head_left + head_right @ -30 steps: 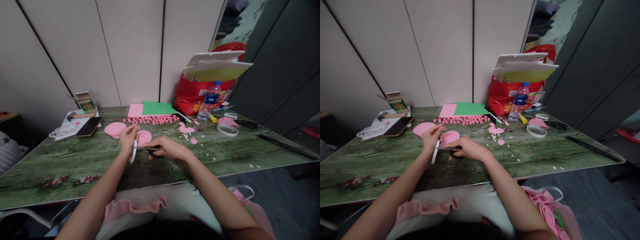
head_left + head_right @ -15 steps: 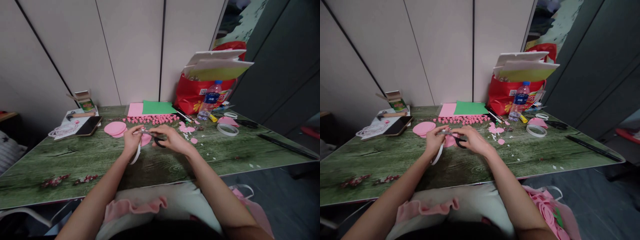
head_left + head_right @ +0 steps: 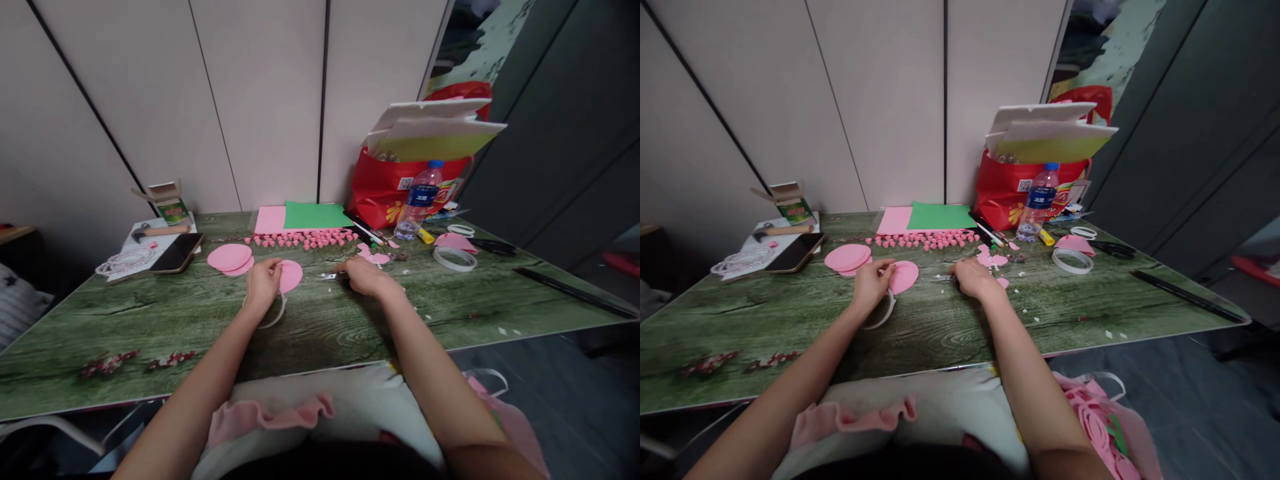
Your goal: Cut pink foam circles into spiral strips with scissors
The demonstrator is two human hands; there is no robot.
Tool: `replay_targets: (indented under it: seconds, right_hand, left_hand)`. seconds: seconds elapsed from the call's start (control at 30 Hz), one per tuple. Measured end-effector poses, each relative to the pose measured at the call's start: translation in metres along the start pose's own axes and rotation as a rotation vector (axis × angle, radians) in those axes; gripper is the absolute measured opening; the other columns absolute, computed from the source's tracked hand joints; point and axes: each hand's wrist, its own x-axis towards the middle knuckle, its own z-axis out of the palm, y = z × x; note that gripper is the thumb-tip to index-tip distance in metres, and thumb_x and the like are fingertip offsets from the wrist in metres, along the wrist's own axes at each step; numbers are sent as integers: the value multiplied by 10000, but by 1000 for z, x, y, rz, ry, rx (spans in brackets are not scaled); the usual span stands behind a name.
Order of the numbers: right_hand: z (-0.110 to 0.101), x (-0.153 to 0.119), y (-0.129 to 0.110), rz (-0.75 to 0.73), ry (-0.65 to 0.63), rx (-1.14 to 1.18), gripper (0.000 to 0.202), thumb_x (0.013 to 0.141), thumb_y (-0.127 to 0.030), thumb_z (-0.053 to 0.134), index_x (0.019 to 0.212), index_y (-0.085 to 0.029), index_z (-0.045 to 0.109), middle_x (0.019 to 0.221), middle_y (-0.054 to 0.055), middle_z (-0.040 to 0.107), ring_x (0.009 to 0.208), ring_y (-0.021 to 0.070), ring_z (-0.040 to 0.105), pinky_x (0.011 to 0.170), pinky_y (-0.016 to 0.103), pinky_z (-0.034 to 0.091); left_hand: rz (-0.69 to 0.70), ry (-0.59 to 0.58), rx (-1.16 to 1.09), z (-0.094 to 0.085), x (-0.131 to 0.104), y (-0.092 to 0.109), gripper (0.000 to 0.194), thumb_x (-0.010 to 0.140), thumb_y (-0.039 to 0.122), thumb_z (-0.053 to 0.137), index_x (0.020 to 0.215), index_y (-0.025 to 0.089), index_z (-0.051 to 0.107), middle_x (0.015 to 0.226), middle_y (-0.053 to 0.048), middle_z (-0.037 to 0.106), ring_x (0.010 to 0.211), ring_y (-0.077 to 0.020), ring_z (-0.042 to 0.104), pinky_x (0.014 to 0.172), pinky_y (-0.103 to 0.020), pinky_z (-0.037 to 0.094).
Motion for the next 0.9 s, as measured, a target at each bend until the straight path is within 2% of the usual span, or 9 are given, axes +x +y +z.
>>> replay_targets:
  seconds: [0.13,0.3,0.4,0.53,0.9]
  right_hand:
    - [-4,4,-2,60,30,-3,360,668,-43,525,972,-183,656,970,127,642,951,220,558,774,260,374]
    - [-7,22,-7,6,58,125,181,694,-132,540,802,-159,682,853,97,674,826,188,594,703,232,387]
    - [-1,33,-7,-49,-17,204,171,680,-101,522,742,-151,673,773,64,681,712,148,598,624,202,385]
    - [11,41,-3,-107,-58,257,152,684,-108,524,729,-139,665,755,50,680,680,128,590,590,182,377]
    - [15,37,-5,-47,-51,213,209,775,-250,481,768,-139,659,813,63,670,738,148,593,586,195,356]
  left_hand:
    - [-15,-75,23,1,-1,-1,268,754,240,492,925,132,667,755,-96,692,624,-194,624,571,-267,449]
    - [38,-26,-111,1,0,-2,255,752,233,505,924,126,660,811,-95,694,674,-181,629,628,-273,469]
    - [28,-24,-269,2,1,2,247,745,231,522,911,106,657,809,-95,695,680,-174,632,650,-278,484]
    - [5,-51,-443,5,1,5,273,724,273,564,910,97,660,849,-107,693,719,-185,643,700,-296,498]
    - [-5,-85,-478,4,-1,8,270,725,262,557,923,102,647,879,-122,686,770,-205,648,740,-326,500]
